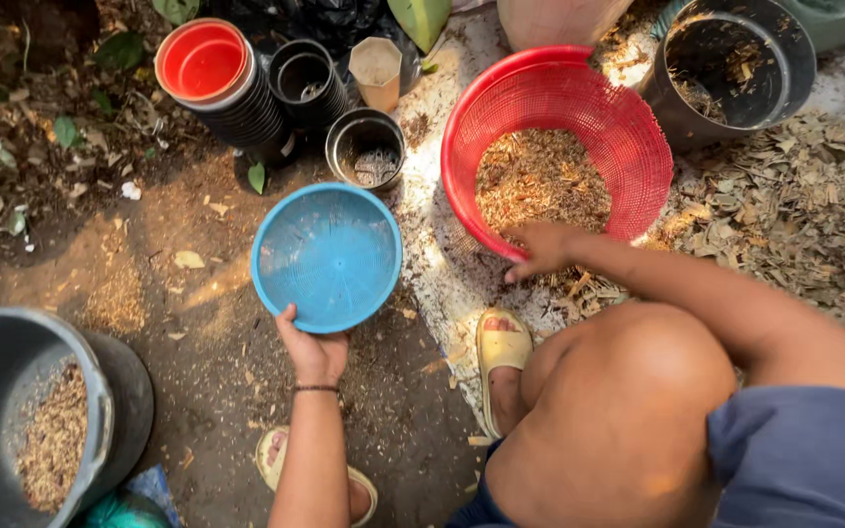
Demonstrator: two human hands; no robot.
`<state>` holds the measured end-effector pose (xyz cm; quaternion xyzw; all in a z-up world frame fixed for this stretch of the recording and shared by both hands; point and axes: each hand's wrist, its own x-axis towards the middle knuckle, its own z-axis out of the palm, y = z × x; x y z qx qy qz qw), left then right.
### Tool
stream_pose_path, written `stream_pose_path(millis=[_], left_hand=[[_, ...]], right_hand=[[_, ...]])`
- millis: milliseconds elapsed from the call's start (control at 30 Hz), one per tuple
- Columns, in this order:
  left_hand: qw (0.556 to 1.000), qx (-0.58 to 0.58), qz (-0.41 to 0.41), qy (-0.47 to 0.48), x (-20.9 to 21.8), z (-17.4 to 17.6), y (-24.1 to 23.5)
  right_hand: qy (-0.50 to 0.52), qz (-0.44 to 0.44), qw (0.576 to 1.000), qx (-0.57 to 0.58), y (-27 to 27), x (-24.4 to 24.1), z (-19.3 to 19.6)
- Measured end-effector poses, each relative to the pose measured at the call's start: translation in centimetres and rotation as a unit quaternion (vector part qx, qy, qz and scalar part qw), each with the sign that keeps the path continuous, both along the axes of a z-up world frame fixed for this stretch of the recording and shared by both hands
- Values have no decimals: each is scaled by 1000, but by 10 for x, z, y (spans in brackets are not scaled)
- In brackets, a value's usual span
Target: The person sits on the ground and uses a blue sieve to sift organic material from a red basket into a grey bucket. They repeatedly scoop material, shake the sieve to separate finer particles, and pour the contents into the bucket.
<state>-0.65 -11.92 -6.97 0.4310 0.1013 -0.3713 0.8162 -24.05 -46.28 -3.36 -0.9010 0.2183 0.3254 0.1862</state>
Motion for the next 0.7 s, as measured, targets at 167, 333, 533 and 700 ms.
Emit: stream_pose_path(millis=[167, 333, 533, 700], left_hand=[[1000, 21, -4, -3, -2, -12, 8], [999, 46, 24, 7, 14, -29, 29], [997, 30, 68, 9, 17, -64, 52], [993, 65, 79, 57, 10, -99, 71]], right_hand=[[-216, 8, 976, -30, 53, -21, -64], [-212, 135, 968, 6, 90, -52, -64], [-282, 158, 944, -65, 78, -88, -43], [-374, 139, 903, -161, 78, -108, -36]])
